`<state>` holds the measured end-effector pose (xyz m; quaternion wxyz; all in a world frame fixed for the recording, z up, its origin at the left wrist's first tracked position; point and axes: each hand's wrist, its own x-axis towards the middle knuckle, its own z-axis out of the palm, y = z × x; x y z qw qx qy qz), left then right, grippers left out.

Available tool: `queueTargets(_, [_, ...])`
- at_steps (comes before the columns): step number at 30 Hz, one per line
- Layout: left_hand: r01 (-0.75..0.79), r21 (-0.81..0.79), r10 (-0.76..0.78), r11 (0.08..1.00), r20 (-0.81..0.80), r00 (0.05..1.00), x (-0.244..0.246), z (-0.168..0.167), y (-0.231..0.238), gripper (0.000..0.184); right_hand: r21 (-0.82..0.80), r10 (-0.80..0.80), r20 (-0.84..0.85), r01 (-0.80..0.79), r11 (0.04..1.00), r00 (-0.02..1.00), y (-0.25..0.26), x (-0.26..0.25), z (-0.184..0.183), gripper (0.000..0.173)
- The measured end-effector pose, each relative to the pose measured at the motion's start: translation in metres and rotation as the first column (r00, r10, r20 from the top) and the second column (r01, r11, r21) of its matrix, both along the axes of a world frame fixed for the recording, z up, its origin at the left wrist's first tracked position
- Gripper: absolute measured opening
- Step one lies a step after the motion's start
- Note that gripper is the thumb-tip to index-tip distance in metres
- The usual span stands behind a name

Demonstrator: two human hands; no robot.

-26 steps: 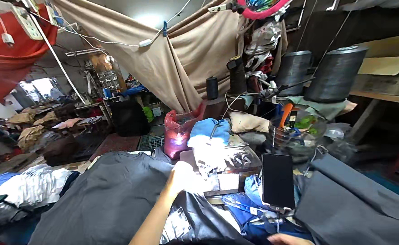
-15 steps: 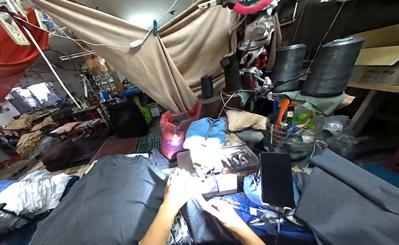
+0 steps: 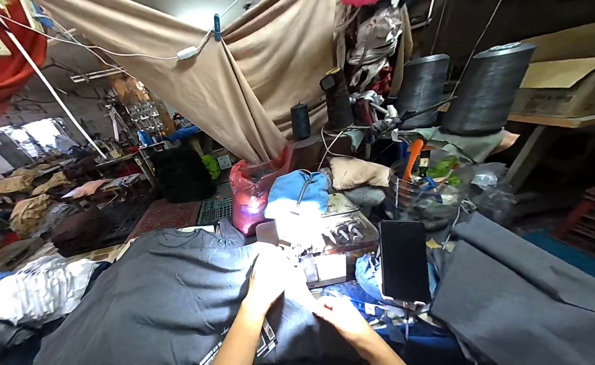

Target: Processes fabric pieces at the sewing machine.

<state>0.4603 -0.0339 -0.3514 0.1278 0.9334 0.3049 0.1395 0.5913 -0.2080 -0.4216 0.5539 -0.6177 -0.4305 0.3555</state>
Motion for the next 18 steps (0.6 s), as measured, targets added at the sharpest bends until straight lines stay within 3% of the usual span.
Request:
queueTargets(7, [-0.009,0.016,0.010,1.000,-0.014,1.000,0.008,0.006,0.003,0.045,-0.045,-0.052,0.030,0.053,0.998,0.998,0.003,-0.004,0.011,0.020])
queueTargets(10, [-0.021,0.068,0.023,0.997,-0.035,0.999,0.007,0.023,-0.010,0.040,0.011,-0.077,0.209,0.077,0.997,0.975,-0.010,-0.006,0.011,0.025])
queueTargets(12, [-0.046,-0.010,0.045,0.999,-0.087,0.995,0.009,0.063,-0.038,0.038,0.037,-0.148,0.358,0.145,0.989,0.922,-0.034,-0.003,0.016,0.028])
queueTargets(14, [-0.025,-0.039,0.024,0.999,-0.032,0.999,0.008,0.084,-0.055,0.034,0.169,-0.343,0.489,0.299,0.939,0.802,-0.061,0.003,0.012,0.025])
queueTargets(16, [0.014,-0.014,-0.013,1.000,0.067,0.998,0.009,0.085,-0.059,0.032,0.344,-0.567,0.581,0.456,0.821,0.584,-0.090,0.019,0.001,0.018])
queueTargets(18, [0.023,-0.097,-0.013,0.995,0.106,0.994,0.007,0.086,-0.059,0.035,0.421,-0.682,0.647,0.585,0.693,0.342,-0.121,0.045,-0.015,0.014])
